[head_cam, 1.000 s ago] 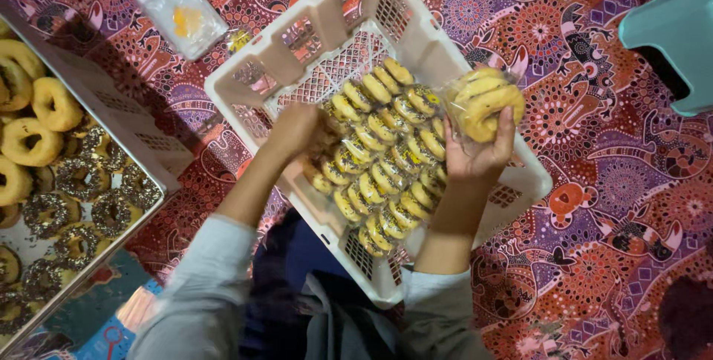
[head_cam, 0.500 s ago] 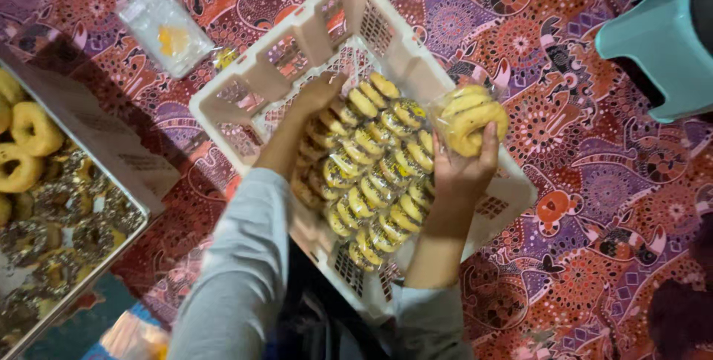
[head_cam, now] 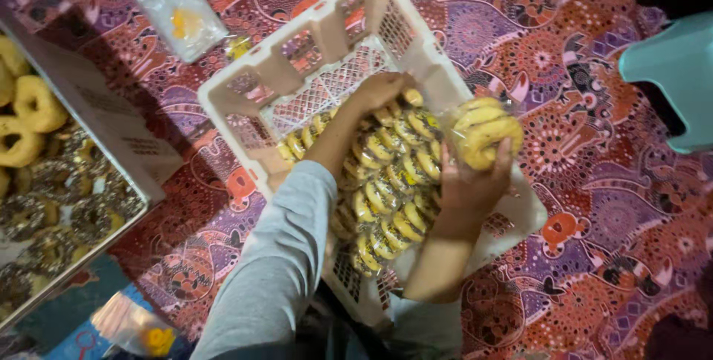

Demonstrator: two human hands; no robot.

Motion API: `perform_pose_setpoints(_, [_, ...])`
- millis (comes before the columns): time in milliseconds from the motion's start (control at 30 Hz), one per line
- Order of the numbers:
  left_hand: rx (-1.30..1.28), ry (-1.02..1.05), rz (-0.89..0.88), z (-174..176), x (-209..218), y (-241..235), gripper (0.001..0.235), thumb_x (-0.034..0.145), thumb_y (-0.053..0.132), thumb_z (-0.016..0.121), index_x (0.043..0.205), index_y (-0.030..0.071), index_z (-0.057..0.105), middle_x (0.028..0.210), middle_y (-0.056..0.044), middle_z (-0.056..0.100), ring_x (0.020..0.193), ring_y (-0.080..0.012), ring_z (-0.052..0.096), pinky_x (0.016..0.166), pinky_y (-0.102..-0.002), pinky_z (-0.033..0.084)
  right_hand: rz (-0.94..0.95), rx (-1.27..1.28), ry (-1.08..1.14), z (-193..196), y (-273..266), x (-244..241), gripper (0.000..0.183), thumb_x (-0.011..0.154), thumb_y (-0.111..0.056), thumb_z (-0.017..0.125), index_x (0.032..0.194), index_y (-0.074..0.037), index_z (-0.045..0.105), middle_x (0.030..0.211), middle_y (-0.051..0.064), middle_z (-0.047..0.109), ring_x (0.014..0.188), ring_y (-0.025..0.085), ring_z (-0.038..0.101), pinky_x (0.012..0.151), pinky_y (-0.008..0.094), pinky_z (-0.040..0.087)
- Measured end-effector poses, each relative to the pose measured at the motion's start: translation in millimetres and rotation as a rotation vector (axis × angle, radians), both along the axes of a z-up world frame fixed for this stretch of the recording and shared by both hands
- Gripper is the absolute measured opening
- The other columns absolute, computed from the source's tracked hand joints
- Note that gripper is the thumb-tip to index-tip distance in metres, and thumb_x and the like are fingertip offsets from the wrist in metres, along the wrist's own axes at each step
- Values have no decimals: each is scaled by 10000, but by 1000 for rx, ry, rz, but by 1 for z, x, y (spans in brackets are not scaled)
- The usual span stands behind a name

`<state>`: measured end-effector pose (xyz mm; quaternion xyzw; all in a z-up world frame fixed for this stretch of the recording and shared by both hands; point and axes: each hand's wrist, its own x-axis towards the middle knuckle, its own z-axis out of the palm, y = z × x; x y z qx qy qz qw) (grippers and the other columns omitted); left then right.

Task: The person sits on a patterned mat and packages donuts from a metal tray into small clear plastic bags. They place the sealed bags into a white plastic crate.

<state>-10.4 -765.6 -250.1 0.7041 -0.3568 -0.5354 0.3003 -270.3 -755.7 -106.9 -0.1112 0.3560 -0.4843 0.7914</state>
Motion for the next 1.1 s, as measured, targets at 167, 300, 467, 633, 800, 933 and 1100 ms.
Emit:
perform_pose_setpoints(167, [133, -693, 99, 14, 39, 67, 625, 989, 613, 399, 1231, 115, 691, 1117, -149, 756, 924, -337, 732, 872, -510, 578, 0, -27, 37, -1, 6, -2, 697, 922, -535, 625, 1511, -211, 442, 1547, 22, 487, 1468, 288, 445, 1204, 574, 298])
perform_pose_setpoints(300, [635, -143, 67, 37, 43, 112, 654, 960, 714, 433, 1128, 144, 707, 1008, -122, 769, 938, -331, 731, 854, -538, 585, 58, -66, -98, -3, 3, 9, 614, 966, -470, 630, 1499, -207, 476, 1523, 40, 518, 1413, 300, 492, 1182, 574, 367])
perform_pose_setpoints(467, [622, -275, -21, 70, 14, 130, 653, 883, 603, 605, 1233, 62, 705, 1209, -139, 699, 1111, -366, 684, 928, -576, 555, 208, -37, -153, -45, 9, 26, 506, 1035, -333, 628, 1462, -79, 533, 1455, 106, 603, 1344, 293, 597, 1170, 533, 477])
perform_pose_setpoints(633, [267, -806, -66, 145, -35, 181, 649, 860, 370, 723, 1392, 63, 513, 1416, -216, 519, 1357, -397, 452, 1111, -669, 320, 422, -143, 108, -64, 31, 86, 482, 1036, -299, 687, 1415, -29, 561, 1322, 124, 651, 1185, 264, 639, 1026, 440, 527])
perform_pose_setpoints(800, [-450, -383, -37, 200, -62, 346, 339, 978, 239, 642, 1256, 49, 671, 1197, -178, 711, 1079, -374, 686, 921, -446, 547, 806, -379, 785, -22, 91, 195, 634, 871, -407, 770, 1342, -12, 613, 1231, 158, 701, 1106, 282, 673, 956, 411, 537])
perform_pose_setpoints(933, [-313, -605, 259, 210, -63, 496, 339, 926, 205, 668, 1213, 23, 675, 1140, -205, 729, 1052, -400, 688, 885, -462, 534, 789, -1051, 1526, 12, 119, 268, 649, 862, -375, 759, 1366, -18, 560, 1271, 178, 685, 1147, 295, 670, 984, 416, 519])
perform_pose_setpoints(1100, [380, -746, 442, 149, -58, 678, 263, 968, 301, 573, 984, 50, 649, 962, -195, 703, 901, -401, 696, 765, -528, 553, 781, -1270, 1585, 19, 146, 312, 573, 918, -297, 690, 1394, -20, 532, 1305, 172, 663, 1174, 283, 661, 993, 403, 518])
